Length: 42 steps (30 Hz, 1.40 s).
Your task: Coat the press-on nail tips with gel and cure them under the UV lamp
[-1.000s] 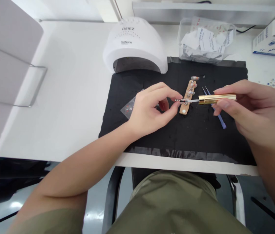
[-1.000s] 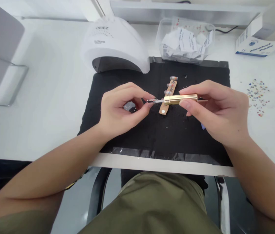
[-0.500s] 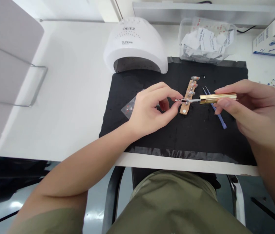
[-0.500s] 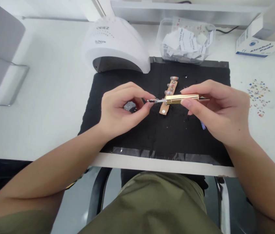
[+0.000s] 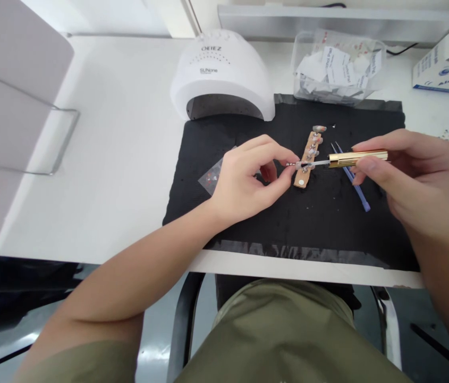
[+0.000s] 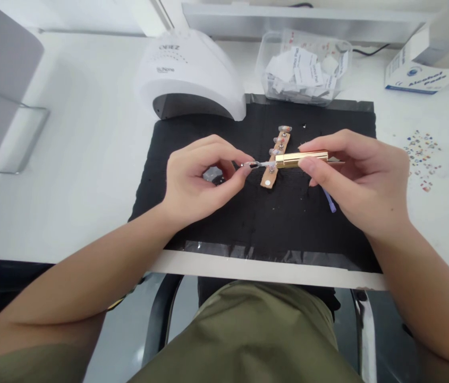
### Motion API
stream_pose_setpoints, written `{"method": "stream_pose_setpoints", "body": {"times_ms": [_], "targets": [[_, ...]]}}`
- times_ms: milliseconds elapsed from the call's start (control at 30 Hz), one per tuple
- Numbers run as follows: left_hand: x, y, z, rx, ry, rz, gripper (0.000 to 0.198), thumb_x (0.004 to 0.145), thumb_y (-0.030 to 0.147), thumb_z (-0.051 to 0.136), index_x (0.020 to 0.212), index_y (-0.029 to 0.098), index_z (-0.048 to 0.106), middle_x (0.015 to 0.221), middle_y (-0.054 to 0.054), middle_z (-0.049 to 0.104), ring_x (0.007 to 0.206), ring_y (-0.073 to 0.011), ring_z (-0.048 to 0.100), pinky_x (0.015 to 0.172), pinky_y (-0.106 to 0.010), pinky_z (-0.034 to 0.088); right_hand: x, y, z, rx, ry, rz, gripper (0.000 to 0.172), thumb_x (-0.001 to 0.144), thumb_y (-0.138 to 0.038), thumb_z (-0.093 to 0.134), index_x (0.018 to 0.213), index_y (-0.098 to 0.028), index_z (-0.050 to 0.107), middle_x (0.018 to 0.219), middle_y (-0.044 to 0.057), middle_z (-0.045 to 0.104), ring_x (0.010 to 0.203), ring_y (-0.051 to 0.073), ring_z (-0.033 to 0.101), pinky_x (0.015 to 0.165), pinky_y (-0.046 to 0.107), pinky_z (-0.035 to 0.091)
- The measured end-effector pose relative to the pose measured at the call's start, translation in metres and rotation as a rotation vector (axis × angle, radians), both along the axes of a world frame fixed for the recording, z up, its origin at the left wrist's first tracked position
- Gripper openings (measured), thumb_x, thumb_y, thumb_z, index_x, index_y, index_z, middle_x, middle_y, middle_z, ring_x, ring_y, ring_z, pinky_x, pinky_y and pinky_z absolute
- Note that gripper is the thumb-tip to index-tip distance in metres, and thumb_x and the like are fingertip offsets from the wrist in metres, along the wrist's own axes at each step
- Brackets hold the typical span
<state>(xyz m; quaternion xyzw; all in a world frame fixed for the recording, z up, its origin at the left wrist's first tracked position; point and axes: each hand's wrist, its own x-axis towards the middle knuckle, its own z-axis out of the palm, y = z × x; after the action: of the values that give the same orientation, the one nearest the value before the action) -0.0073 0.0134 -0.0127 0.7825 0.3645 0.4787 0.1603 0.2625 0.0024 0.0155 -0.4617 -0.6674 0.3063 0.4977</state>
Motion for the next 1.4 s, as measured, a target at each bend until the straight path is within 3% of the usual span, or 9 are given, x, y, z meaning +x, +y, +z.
{"method": "stream_pose_setpoints", "body": {"times_ms": [1067, 1400], "targets": [[0.0002, -0.002, 0.0, 0.0, -0.015, 0.013, 0.006, 0.1, 0.024, 0.079, 0.095, 0.023, 0.082, 0.088, 0.0, 0.079, 0.059, -0.0081, 0.062, 0.06, -0.026, 0.054, 0.0005, 0.002, -0.0019, -0.005, -0.002, -0.097, 0.013, 0.086, -0.031, 0.092, 0.098, -0.035, 0.09, 0.076, -0.007, 0.078, 0.063, 0.012, 0.068, 0.058, 0.034, 0.052], [-0.0007, -0.0015, 0.0008, -0.017, 0.006, 0.027, 0.009, 0.101, 0.029, 0.078, 0.095, 0.024, 0.083, 0.087, 0.0, 0.079, 0.058, -0.0086, 0.061, 0.058, -0.027, 0.053, -0.003, 0.0013, 0.0008, 0.069, 0.041, -0.013, 0.017, 0.085, -0.027, 0.091, 0.099, -0.037, 0.09, 0.071, -0.006, 0.076, 0.058, 0.014, 0.065, 0.049, 0.036, 0.048]]}}
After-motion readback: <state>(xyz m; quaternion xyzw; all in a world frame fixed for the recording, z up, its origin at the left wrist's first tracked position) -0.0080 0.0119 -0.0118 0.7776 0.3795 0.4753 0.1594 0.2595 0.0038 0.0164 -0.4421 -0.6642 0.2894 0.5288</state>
